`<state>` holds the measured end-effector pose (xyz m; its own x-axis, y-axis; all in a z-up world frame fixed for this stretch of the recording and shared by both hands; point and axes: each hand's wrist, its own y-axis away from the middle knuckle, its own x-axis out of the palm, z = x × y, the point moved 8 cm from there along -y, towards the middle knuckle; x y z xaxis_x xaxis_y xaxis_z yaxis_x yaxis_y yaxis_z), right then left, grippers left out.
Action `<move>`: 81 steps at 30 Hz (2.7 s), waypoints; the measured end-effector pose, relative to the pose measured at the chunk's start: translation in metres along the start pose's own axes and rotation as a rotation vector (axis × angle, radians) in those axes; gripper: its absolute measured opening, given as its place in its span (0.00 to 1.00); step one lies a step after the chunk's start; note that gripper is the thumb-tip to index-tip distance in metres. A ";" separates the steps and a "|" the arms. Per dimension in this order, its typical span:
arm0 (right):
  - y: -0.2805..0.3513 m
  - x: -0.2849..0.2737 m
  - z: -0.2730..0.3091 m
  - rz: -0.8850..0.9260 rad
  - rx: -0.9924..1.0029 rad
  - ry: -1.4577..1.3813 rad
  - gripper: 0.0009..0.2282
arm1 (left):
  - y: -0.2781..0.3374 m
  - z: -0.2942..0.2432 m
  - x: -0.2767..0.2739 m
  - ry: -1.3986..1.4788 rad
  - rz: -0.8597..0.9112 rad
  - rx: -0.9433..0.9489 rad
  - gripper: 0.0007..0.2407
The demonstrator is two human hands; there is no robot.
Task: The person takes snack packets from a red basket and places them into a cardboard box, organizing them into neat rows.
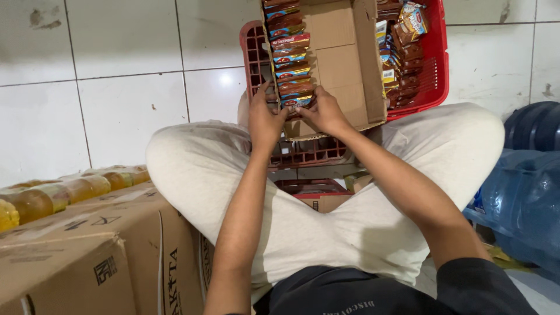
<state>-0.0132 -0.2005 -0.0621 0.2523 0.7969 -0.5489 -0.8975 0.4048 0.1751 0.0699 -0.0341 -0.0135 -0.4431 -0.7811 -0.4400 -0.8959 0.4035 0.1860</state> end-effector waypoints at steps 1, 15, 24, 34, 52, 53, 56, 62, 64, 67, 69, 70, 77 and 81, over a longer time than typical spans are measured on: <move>0.000 0.000 0.000 0.000 0.005 0.005 0.23 | -0.001 -0.001 0.002 -0.037 -0.001 0.004 0.33; 0.000 -0.002 0.021 -0.090 -0.128 -0.026 0.20 | 0.002 -0.017 0.001 -0.225 -0.027 0.168 0.29; -0.017 -0.002 0.004 -0.048 -0.005 0.002 0.30 | 0.001 -0.020 0.000 -0.228 -0.006 0.104 0.30; -0.007 0.005 -0.027 0.025 0.153 -0.172 0.32 | -0.011 -0.051 0.028 -0.606 0.014 0.455 0.47; -0.086 0.000 -0.013 -0.111 0.118 -0.539 0.37 | -0.022 -0.042 0.043 -0.447 0.145 0.338 0.46; -0.085 -0.004 -0.009 -0.136 0.090 -0.632 0.37 | -0.023 -0.043 0.043 -0.447 0.141 0.337 0.46; -0.089 -0.010 -0.002 -0.127 0.114 -0.416 0.37 | -0.024 -0.044 0.043 -0.458 0.149 0.319 0.47; -0.100 -0.016 0.025 -0.024 0.023 -0.606 0.40 | -0.025 -0.044 0.045 -0.508 0.186 0.272 0.49; -0.107 -0.024 0.010 -0.056 0.170 -0.621 0.41 | -0.026 -0.044 0.046 -0.541 0.180 0.267 0.48; -0.126 -0.029 0.004 -0.097 0.116 -0.596 0.41 | -0.024 -0.046 0.046 -0.528 0.140 0.323 0.48; -0.131 -0.028 0.006 -0.101 0.056 -0.526 0.41 | -0.024 -0.043 0.047 -0.489 0.147 0.295 0.47; -0.134 -0.025 0.008 -0.090 0.060 -0.475 0.41 | -0.025 -0.042 0.048 -0.470 0.150 0.283 0.47; -0.148 -0.025 0.035 -0.063 0.055 -0.329 0.40 | -0.029 -0.038 0.052 -0.589 0.104 0.325 0.44; -0.157 -0.026 0.029 -0.059 0.120 -0.446 0.41 | -0.026 -0.038 0.051 -0.568 0.139 0.295 0.43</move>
<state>0.1313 -0.2714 -0.0515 0.4567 0.8751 -0.1598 -0.8351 0.4837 0.2622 0.0696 -0.1023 -0.0076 -0.3956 -0.3714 -0.8400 -0.7493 0.6594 0.0613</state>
